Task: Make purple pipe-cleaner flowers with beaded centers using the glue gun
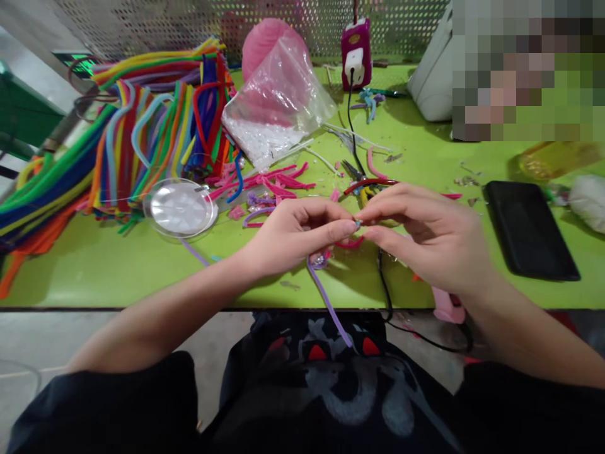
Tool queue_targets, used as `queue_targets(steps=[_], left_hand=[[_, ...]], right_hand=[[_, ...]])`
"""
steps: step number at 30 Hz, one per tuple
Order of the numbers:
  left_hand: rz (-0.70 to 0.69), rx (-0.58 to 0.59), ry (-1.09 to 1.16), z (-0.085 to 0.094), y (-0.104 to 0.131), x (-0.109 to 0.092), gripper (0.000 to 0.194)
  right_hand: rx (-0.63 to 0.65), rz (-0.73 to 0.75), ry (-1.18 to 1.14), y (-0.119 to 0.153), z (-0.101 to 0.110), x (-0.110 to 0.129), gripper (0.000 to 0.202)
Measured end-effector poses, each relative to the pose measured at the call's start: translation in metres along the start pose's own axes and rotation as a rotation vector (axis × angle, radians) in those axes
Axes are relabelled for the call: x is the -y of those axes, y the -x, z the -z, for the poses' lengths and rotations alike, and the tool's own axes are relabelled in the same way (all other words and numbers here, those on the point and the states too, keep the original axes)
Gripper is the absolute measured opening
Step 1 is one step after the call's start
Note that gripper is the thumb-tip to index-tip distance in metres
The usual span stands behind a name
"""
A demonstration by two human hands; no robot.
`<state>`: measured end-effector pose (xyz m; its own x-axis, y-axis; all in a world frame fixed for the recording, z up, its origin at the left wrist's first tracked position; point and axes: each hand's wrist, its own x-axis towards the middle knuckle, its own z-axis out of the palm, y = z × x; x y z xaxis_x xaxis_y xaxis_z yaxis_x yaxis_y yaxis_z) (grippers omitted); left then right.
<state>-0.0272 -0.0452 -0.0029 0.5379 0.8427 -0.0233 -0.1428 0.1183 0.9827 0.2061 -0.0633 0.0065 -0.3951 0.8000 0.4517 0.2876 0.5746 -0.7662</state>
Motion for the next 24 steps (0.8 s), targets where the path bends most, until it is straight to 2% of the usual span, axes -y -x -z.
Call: queue_targets(steps=[2, 3, 6, 8, 10, 12, 15, 19, 24], left_hand=[[-0.006, -0.033, -0.006, 0.001, -0.001, 0.002, 0.033], [-0.004, -0.045, -0.007, 0.002, -0.001, 0.003, 0.032], [0.027, -0.063, -0.03, 0.003, -0.001, 0.004, 0.031], [0.044, -0.07, -0.052, 0.004, -0.001, 0.004, 0.032], [0.055, -0.068, -0.054, 0.005, -0.001, 0.004, 0.031], [0.062, -0.058, -0.043, 0.005, -0.002, 0.004, 0.028], [0.054, -0.063, -0.052, 0.006, -0.002, 0.003, 0.026], [0.039, -0.066, -0.083, 0.006, -0.002, 0.001, 0.026], [0.02, -0.054, -0.086, 0.005, -0.001, 0.0, 0.027]], right_hand=[[0.006, -0.067, 0.104, -0.008, 0.027, -0.01, 0.03], [-0.058, -0.123, 0.167, -0.014, 0.046, -0.019, 0.036], [-0.416, -0.387, 0.635, -0.042, 0.107, -0.057, 0.046], [-0.491, -0.514, 0.785, -0.06, 0.141, -0.083, 0.058], [-0.504, -0.625, 0.898, -0.07, 0.163, -0.103, 0.065], [-0.488, -0.697, 0.957, -0.075, 0.172, -0.115, 0.074], [-0.469, -0.73, 0.993, -0.075, 0.175, -0.122, 0.084], [-0.445, -0.756, 0.998, -0.076, 0.179, -0.126, 0.085], [-0.402, -0.773, 1.031, -0.072, 0.176, -0.137, 0.074]])
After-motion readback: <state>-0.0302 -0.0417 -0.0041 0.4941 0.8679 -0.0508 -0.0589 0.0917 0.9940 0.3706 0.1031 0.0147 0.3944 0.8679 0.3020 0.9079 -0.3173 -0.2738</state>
